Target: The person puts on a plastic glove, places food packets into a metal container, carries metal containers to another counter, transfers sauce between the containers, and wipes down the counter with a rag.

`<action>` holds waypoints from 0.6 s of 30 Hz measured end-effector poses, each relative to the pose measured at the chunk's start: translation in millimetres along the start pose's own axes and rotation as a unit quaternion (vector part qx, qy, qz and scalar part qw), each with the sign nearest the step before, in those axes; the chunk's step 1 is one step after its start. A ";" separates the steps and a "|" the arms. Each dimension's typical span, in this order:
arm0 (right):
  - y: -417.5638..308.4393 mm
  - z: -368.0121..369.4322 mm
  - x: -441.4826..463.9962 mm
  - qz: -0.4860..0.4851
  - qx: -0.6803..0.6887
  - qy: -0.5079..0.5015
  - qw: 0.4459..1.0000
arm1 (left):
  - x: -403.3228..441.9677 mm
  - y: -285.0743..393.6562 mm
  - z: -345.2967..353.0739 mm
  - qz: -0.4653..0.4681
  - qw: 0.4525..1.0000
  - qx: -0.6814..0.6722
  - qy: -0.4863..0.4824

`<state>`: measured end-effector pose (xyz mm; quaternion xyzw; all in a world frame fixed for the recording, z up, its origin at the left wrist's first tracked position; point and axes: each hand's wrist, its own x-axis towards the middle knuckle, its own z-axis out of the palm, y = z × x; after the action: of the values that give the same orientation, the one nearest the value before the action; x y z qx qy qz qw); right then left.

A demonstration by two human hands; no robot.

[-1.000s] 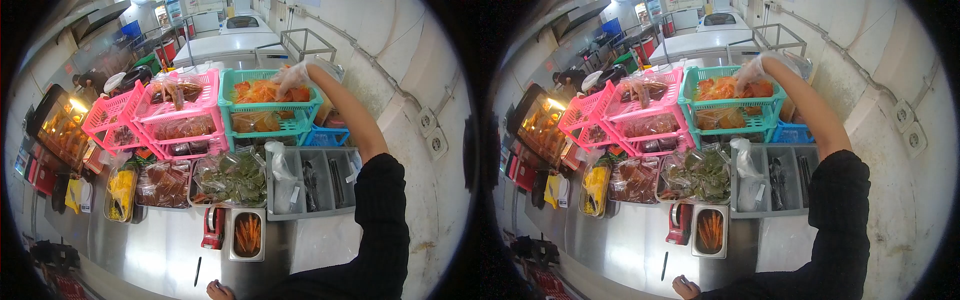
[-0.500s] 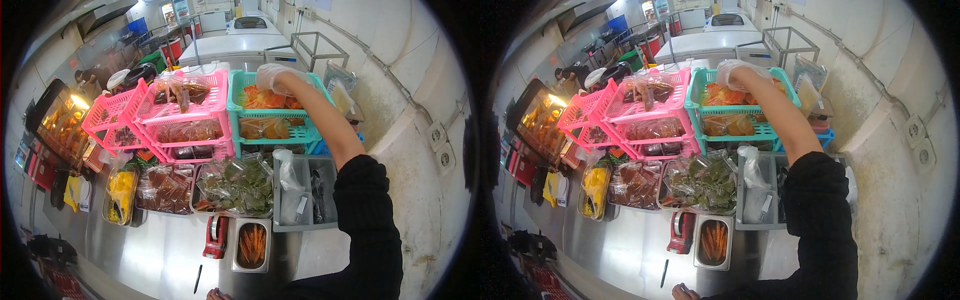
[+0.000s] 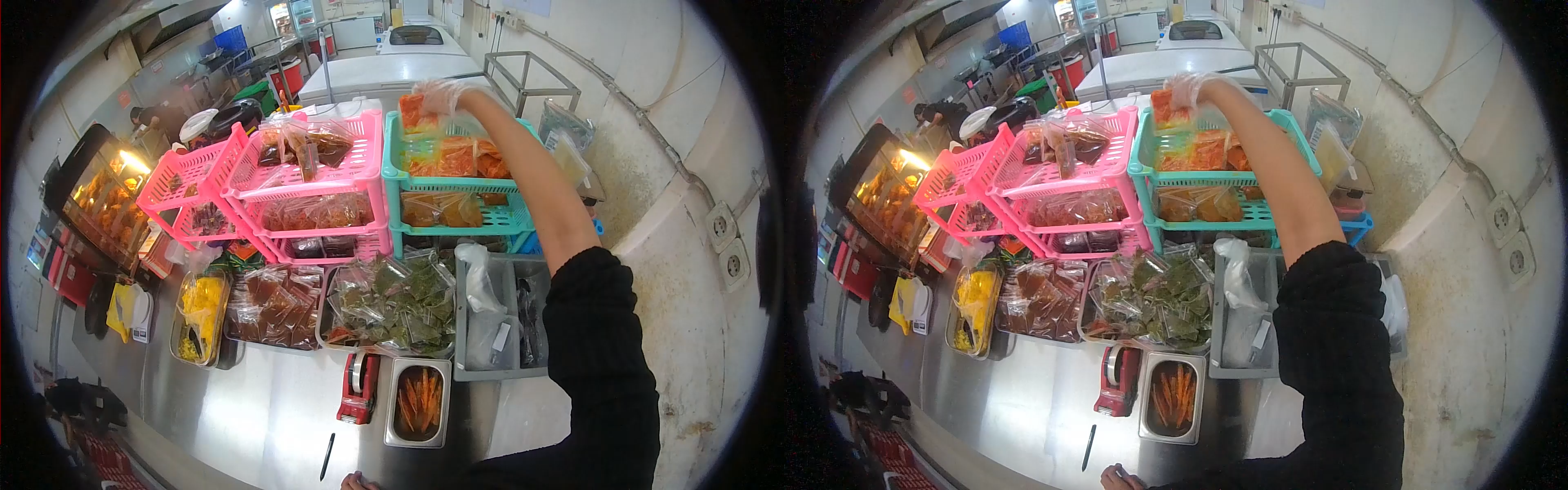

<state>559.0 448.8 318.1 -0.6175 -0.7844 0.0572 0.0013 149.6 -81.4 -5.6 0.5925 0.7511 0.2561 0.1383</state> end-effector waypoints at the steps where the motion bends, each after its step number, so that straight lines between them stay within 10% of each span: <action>1: -2.7 -9.1 -2.5 0.028 -0.059 0.044 0.997 | 1.0 0.5 -0.3 0.007 1.000 0.003 0.003; 5: -24.5 -5.0 -8.6 -0.019 -0.211 0.012 0.977 | -7.7 -13.9 14.6 0.032 0.999 0.020 0.033; 10: -10.0 45.7 7.0 -0.029 -0.236 0.259 0.936 | -12.1 -36.8 33.8 -0.310 0.890 -0.333 0.024; 12: -4.7 47.4 7.1 -0.029 -0.272 0.337 0.901 | -4.2 -14.3 12.5 -0.148 0.974 -0.171 0.015; 13: 2.8 40.3 9.5 0.013 -0.236 0.268 0.934 | -1.3 -3.6 3.4 0.023 1.000 -0.001 0.005; 15: -11.9 22.4 -8.2 0.055 -0.202 0.195 0.958 | 2.9 1.9 -2.4 0.040 0.999 0.012 -0.002; 17: -25.0 4.5 -35.4 -0.036 -0.276 -0.247 0.928 | 3.0 0.1 -5.1 0.057 0.998 0.026 -0.012; 18: -16.4 10.3 -41.0 -0.090 -0.193 -0.239 0.948 | 2.6 -1.3 -3.5 0.062 0.998 0.025 -0.001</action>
<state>552.2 404.3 312.2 -0.5012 -0.8101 0.0506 -0.3000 146.0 -79.9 -3.1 0.6414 0.7190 0.2451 0.1077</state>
